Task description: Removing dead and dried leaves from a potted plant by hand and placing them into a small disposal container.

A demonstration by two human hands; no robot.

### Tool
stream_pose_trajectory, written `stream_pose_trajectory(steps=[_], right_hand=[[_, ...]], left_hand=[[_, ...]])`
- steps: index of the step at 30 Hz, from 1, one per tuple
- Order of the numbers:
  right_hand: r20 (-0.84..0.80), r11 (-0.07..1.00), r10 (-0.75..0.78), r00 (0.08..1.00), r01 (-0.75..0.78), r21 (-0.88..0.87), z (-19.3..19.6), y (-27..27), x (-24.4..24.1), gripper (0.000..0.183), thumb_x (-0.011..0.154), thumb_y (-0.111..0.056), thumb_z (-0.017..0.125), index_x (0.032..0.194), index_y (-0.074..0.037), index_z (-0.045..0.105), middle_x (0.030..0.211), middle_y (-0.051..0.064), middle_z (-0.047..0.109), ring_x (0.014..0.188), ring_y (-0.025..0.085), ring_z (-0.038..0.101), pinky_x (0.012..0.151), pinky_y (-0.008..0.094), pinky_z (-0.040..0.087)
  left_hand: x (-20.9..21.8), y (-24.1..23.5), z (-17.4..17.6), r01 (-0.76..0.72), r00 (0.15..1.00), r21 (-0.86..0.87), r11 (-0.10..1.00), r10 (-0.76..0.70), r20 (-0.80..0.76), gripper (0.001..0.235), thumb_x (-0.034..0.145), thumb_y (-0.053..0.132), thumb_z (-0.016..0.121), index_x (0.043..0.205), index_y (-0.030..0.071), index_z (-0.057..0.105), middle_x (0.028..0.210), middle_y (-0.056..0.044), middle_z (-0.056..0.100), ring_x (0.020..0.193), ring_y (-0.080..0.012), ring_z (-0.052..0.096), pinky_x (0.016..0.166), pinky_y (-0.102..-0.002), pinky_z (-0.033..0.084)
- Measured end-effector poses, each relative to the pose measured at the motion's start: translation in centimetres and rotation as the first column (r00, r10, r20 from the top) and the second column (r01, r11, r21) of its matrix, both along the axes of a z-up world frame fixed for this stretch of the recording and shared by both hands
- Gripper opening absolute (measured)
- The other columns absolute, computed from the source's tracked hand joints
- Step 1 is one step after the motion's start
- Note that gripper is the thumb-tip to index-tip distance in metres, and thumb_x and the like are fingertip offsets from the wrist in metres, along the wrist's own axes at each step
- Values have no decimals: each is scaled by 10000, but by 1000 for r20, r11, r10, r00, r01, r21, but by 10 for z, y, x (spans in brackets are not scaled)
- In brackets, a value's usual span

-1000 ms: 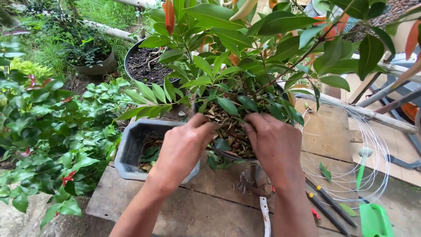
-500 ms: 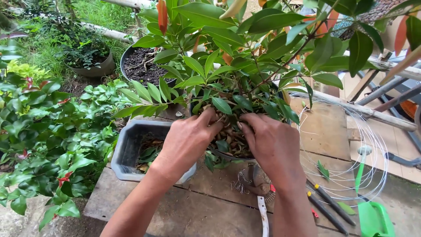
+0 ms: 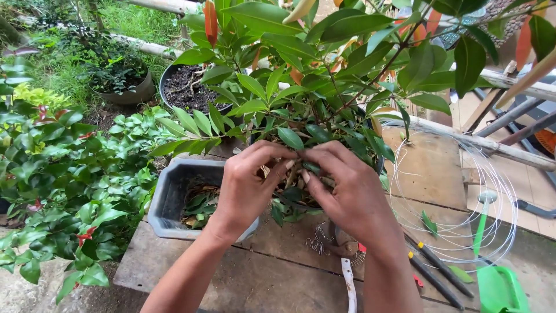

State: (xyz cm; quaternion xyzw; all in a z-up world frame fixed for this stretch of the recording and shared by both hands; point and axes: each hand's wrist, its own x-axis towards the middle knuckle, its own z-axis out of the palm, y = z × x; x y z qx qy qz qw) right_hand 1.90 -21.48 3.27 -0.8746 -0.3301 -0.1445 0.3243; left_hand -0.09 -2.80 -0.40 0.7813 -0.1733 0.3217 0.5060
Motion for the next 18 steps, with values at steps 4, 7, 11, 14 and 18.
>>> stream_pose_trajectory(steps=[4, 7, 11, 14, 18], right_hand=[[-36, 992, 66, 997, -61, 109, -8, -1, 7, 320, 892, -198, 758, 1202, -124, 722, 1053, 112, 740, 844, 329, 747, 691, 462, 629], [-8, 993, 38, 999, -37, 116, -14, -1, 11, 186, 915, -191, 766, 1098, -164, 761, 955, 35, 764, 856, 276, 750, 704, 376, 607], [15, 998, 21, 1000, -22, 60, -3, -1, 8, 113, 946, -195, 741, 1040, -142, 773, 909, 60, 781, 827, 280, 756, 693, 385, 596], [45, 997, -72, 996, 72, -17, 0, -7, 8, 128, 982, -180, 698, 1054, -115, 781, 913, 81, 793, 787, 289, 760, 675, 392, 584], [72, 937, -264, 962, 273, -218, -10, -16, 11, 173, 1037, -283, 634, 1090, -194, 773, 887, 54, 780, 818, 345, 746, 685, 496, 588]], left_hand=[[-1, -5, -6, 1, 998, -107, 994, -8, -59, 105, 939, 84, 753, 1009, 160, 773, 781, 3, 740, 649, -121, 720, 539, -236, 554], [-2, -5, -9, 18, 991, -184, 983, -43, -130, 97, 922, 57, 756, 978, 135, 773, 709, -30, 752, 604, -104, 665, 488, -228, 491], [-10, 2, -13, -26, 994, -117, 993, 13, -109, 134, 922, 21, 740, 1001, 124, 770, 801, -58, 790, 673, -155, 729, 538, -258, 537], [-26, 24, -15, -124, 990, 73, 990, 128, -57, 168, 915, -2, 735, 1017, 127, 768, 861, -60, 793, 745, -231, 765, 621, -321, 586], [-52, 75, -35, -283, 929, 462, 841, 360, -85, 134, 955, 140, 721, 1053, 227, 749, 909, 40, 769, 810, -219, 749, 703, -348, 594]])
